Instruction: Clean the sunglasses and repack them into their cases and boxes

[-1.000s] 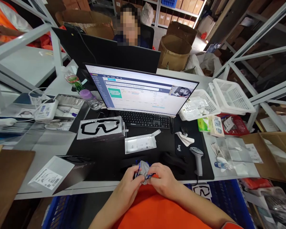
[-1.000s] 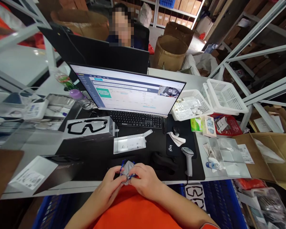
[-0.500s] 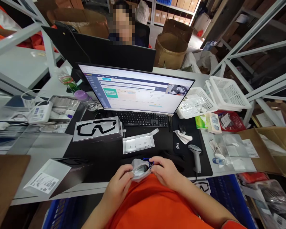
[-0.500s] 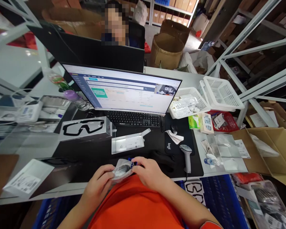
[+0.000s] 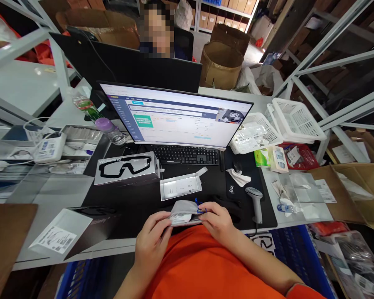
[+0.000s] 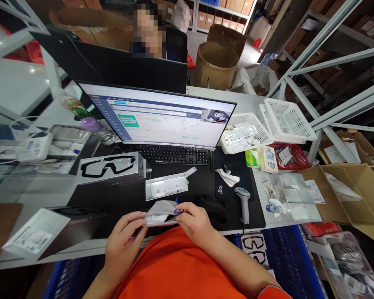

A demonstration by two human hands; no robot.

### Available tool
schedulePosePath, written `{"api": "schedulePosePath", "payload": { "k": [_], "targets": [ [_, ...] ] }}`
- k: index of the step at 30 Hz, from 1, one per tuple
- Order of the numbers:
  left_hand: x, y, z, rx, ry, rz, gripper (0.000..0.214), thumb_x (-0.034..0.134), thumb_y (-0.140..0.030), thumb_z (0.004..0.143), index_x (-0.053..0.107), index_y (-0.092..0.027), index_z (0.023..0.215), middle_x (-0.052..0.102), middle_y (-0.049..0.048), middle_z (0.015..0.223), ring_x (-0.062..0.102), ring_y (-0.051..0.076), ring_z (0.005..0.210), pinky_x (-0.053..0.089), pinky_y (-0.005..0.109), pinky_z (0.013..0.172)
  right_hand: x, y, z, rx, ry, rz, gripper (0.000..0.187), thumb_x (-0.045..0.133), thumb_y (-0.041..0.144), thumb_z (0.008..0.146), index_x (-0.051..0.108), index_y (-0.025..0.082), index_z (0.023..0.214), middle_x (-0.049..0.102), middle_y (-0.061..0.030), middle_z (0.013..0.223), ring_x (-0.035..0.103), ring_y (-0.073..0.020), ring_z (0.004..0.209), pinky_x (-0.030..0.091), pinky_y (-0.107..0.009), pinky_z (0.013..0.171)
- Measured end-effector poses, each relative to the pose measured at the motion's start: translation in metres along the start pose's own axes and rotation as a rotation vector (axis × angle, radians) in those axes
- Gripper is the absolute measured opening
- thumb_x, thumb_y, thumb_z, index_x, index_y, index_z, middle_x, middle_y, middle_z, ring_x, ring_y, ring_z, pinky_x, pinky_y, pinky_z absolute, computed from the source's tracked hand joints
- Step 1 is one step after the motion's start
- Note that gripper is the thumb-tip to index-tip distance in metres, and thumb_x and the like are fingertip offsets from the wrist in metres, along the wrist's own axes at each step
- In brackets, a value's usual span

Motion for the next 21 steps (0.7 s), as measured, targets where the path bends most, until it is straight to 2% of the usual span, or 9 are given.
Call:
{"api": "schedulePosePath", "payload": {
  "k": [4,7,9,12,14,16,19,21],
  "targets": [
    [0.004,-0.008,0.0,0.053,0.013,-0.114,0.028,0.052,-0.001,0.092,0.067,-0.023,0.101,0.063,0.0062,0.114,0.065,0.016,0.101,0.057,0.027,0.085,0.002,0.014,0.005,0.067,0.131,0.236,0.023,0.065,0.015,0.084,0.071,0.018,0.107,0.064,-0.0165,0.13,0.068,-0.0229,0.111,0.059,-0.032,0.09],
    [0.006,-0.011,-0.003,0.03,-0.009,-0.184,0.032,0.053,0.0,0.091,0.072,-0.026,0.098,0.058,0.0059,0.12,0.064,0.017,0.104,0.057,0.028,0.084,-0.001,0.021,0.01,0.225,0.153,0.376,0.024,0.062,0.021,0.088,0.072,0.016,0.11,0.063,-0.0181,0.134,0.063,-0.0258,0.121,0.056,-0.037,0.099],
    [0.008,-0.012,-0.006,0.007,-0.02,-0.207,0.034,0.055,-0.001,0.089,0.074,-0.028,0.095,0.056,0.0052,0.121,0.063,0.018,0.105,0.057,0.029,0.084,-0.002,0.022,0.013,0.385,0.156,0.39,0.022,0.055,0.021,0.094,0.074,0.016,0.103,0.067,-0.017,0.127,0.065,-0.025,0.119,0.056,-0.037,0.097],
    [0.016,-0.016,-0.013,0.009,0.018,-0.254,0.035,0.052,-0.002,0.09,0.075,-0.028,0.087,0.058,0.0055,0.117,0.063,0.019,0.1,0.057,0.029,0.077,0.0,0.019,0.018,0.561,0.273,0.378,0.012,0.066,0.024,0.089,0.077,0.019,0.092,0.071,-0.0123,0.118,0.066,-0.0249,0.115,0.054,-0.035,0.096],
    [0.023,-0.018,-0.017,0.009,0.096,-0.3,0.036,0.047,-0.003,0.091,0.074,-0.025,0.08,0.06,0.0071,0.115,0.064,0.02,0.098,0.057,0.029,0.073,0.004,0.015,0.019,0.615,0.382,0.44,0.008,0.076,0.028,0.082,0.077,0.02,0.084,0.074,-0.008,0.107,0.069,-0.0237,0.105,0.055,-0.031,0.09],
    [0.029,-0.018,-0.022,0.024,0.199,-0.312,0.037,0.044,-0.004,0.092,0.072,-0.023,0.077,0.062,0.008,0.115,0.064,0.021,0.101,0.058,0.031,0.075,0.008,0.009,0.018,0.643,0.437,0.495,0.014,0.081,0.033,0.077,0.075,0.02,0.077,0.073,-0.0055,0.095,0.068,-0.023,0.1,0.054,-0.028,0.084],
    [0.034,-0.018,-0.028,0.068,0.334,-0.258,0.035,0.045,-0.006,0.092,0.072,-0.023,0.08,0.063,0.008,0.118,0.064,0.023,0.105,0.058,0.033,0.078,0.013,0.002,0.012,0.68,0.466,0.578,0.018,0.081,0.032,0.073,0.071,0.017,0.074,0.07,-0.005,0.094,0.066,-0.021,0.094,0.052,-0.027,0.078],
    [0.033,-0.017,-0.032,0.095,0.366,-0.195,0.035,0.044,-0.008,0.093,0.073,-0.025,0.082,0.065,0.008,0.117,0.065,0.022,0.1,0.058,0.032,0.073,0.016,-0.003,0.007,0.749,0.438,0.659,0.013,0.077,0.026,0.073,0.069,0.016,0.073,0.069,-0.0036,0.095,0.065,-0.0172,0.085,0.052,-0.025,0.076]
  ]
}}
Point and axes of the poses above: each hand's wrist, its own z-axis towards the middle knuckle, its own x-axis out of the palm, y = z × x, the point moved 1 cm from there along z, towards the middle knuckle
